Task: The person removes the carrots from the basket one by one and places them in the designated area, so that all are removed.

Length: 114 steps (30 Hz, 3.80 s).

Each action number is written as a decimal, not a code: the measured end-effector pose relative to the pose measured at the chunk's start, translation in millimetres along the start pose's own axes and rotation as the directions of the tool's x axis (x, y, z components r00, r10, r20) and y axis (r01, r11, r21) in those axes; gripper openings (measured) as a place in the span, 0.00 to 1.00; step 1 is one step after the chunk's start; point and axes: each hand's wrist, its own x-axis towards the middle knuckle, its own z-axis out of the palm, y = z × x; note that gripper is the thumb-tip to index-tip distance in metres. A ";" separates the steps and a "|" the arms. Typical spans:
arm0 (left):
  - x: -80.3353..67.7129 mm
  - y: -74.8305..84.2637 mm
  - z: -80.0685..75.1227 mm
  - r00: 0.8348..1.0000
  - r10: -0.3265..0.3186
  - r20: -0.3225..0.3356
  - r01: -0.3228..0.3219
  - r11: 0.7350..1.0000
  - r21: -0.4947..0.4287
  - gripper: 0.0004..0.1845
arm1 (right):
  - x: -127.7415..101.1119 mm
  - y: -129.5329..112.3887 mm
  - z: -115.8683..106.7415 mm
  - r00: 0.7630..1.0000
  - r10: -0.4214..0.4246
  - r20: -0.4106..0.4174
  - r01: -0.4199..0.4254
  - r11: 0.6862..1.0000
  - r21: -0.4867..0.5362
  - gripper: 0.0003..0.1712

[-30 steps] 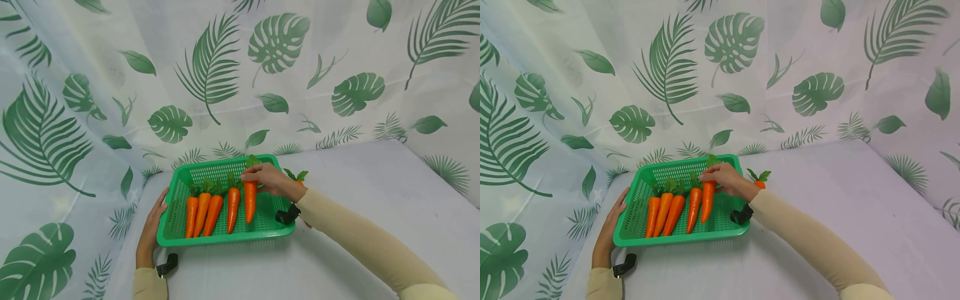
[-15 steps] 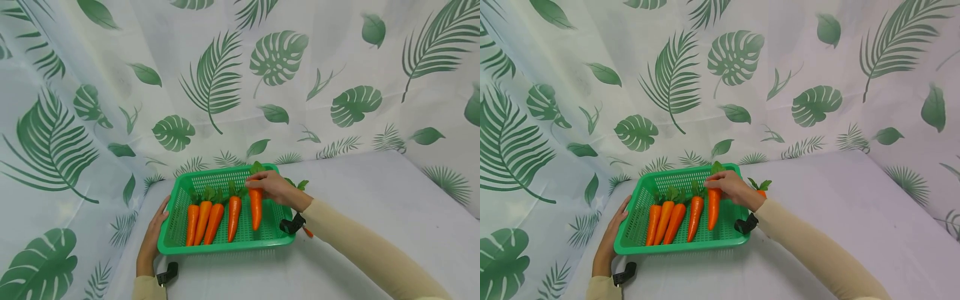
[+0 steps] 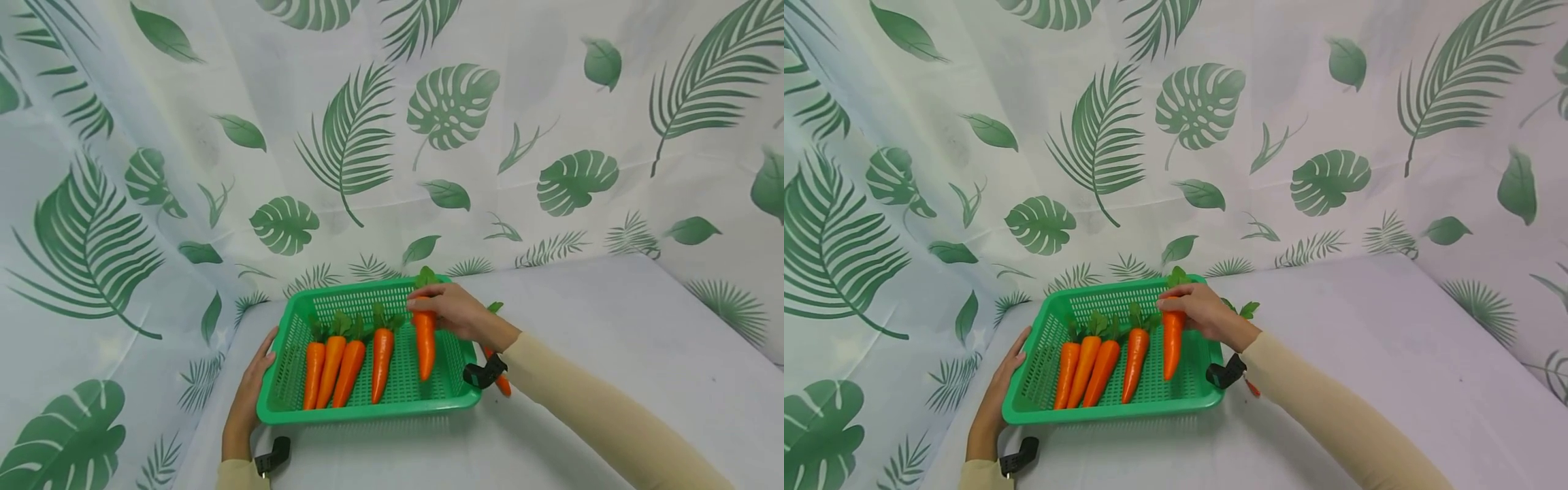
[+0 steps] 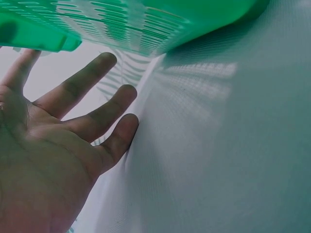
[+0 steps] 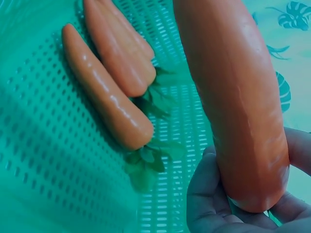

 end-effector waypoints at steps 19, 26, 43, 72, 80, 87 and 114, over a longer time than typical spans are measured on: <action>3.3 -6.4 -4.1 1.000 0.001 -0.013 -0.001 1.000 -0.003 0.31 | -18.4 -8.1 -18.1 1.000 -0.004 -0.001 0.004 0.999 0.043 0.27; 3.6 -7.0 -3.2 1.000 -0.001 -0.014 0.001 1.000 -0.007 0.31 | -27.6 -10.0 -28.0 0.998 -0.027 -0.059 0.026 1.000 -0.009 0.26; 0.5 -4.2 -2.3 1.000 0.003 -0.003 -0.003 1.000 -0.014 0.31 | -47.9 -1.6 -61.8 0.991 -0.027 -0.129 0.027 1.000 -0.008 0.24; 0.9 -3.9 -1.8 1.000 0.000 -0.002 0.000 1.000 -0.022 0.32 | -57.2 34.3 -116.6 0.965 0.001 -0.263 -0.013 0.999 -0.045 0.21; 1.1 -4.8 -2.4 1.000 0.008 0.000 -0.008 1.000 -0.024 0.31 | -54.7 46.4 -124.7 0.945 0.047 -0.323 -0.094 0.987 -0.129 0.28; 2.0 -5.7 -4.0 1.000 0.017 0.020 -0.017 1.000 -0.022 0.31 | -52.0 59.6 -130.7 0.929 0.066 -0.364 -0.128 0.981 -0.149 0.29; 0.5 -6.2 -2.9 1.000 0.008 -0.005 -0.008 1.000 -0.016 0.31 | -46.1 80.2 -124.5 0.906 0.004 -0.424 -0.171 0.918 -0.357 0.26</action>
